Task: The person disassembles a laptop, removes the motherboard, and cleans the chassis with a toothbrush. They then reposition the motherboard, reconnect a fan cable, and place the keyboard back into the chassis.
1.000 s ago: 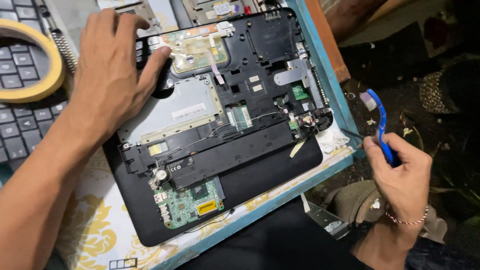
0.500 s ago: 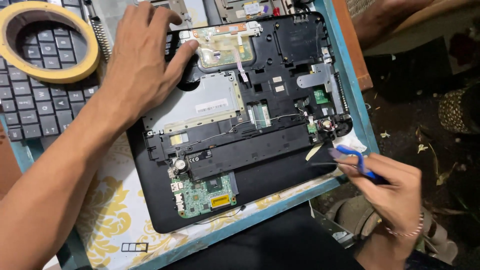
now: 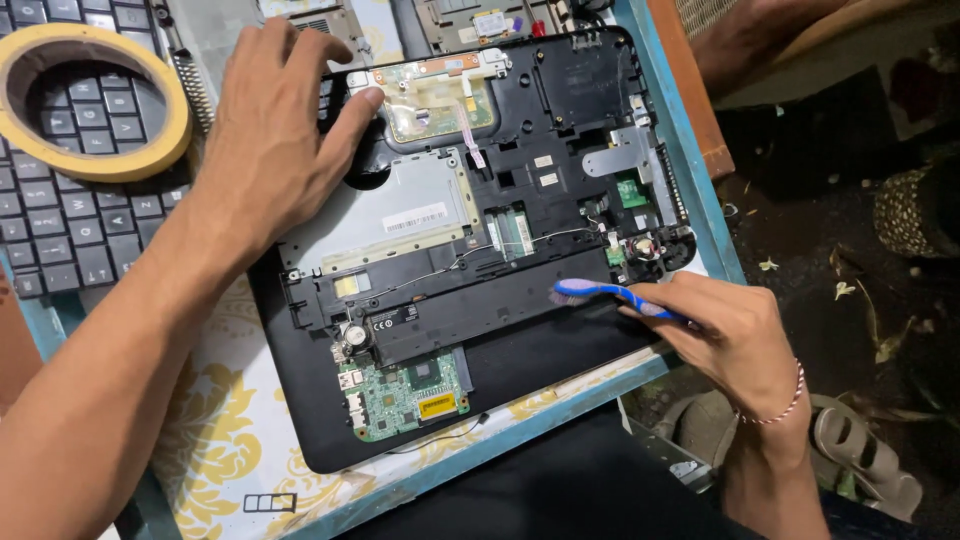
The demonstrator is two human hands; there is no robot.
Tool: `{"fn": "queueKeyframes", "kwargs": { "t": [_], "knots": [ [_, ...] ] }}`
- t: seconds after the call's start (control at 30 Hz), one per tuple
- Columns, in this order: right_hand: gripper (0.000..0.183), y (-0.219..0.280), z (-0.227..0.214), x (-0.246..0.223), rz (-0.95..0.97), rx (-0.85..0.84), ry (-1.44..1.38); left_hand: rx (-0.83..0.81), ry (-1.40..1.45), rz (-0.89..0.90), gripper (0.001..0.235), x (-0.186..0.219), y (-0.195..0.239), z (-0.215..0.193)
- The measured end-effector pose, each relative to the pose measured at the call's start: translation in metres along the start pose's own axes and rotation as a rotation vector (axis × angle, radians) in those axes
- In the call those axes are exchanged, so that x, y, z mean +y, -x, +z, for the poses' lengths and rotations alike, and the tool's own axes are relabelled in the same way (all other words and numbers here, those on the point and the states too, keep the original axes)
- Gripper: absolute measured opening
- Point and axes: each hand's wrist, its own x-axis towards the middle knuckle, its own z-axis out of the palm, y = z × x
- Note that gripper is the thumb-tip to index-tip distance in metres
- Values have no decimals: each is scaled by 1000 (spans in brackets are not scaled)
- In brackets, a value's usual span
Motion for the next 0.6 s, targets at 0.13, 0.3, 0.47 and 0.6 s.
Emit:
{"fn": "queueKeyframes", "kwargs": {
  "t": [0.13,0.3,0.47,0.6],
  "knots": [
    [38,2,3,-4,-84,54,86,5,-14,-2,33,-2,2,1],
    [44,1,6,-4,-26,50,18,77,51,1,26,-2,2,-2],
    [47,-2,8,6,44,46,-101,80,50,7,27,-4,0,-2],
    [42,-7,5,-1,71,17,-127,38,-29,-28,29,-10,2,2]
  ]
}}
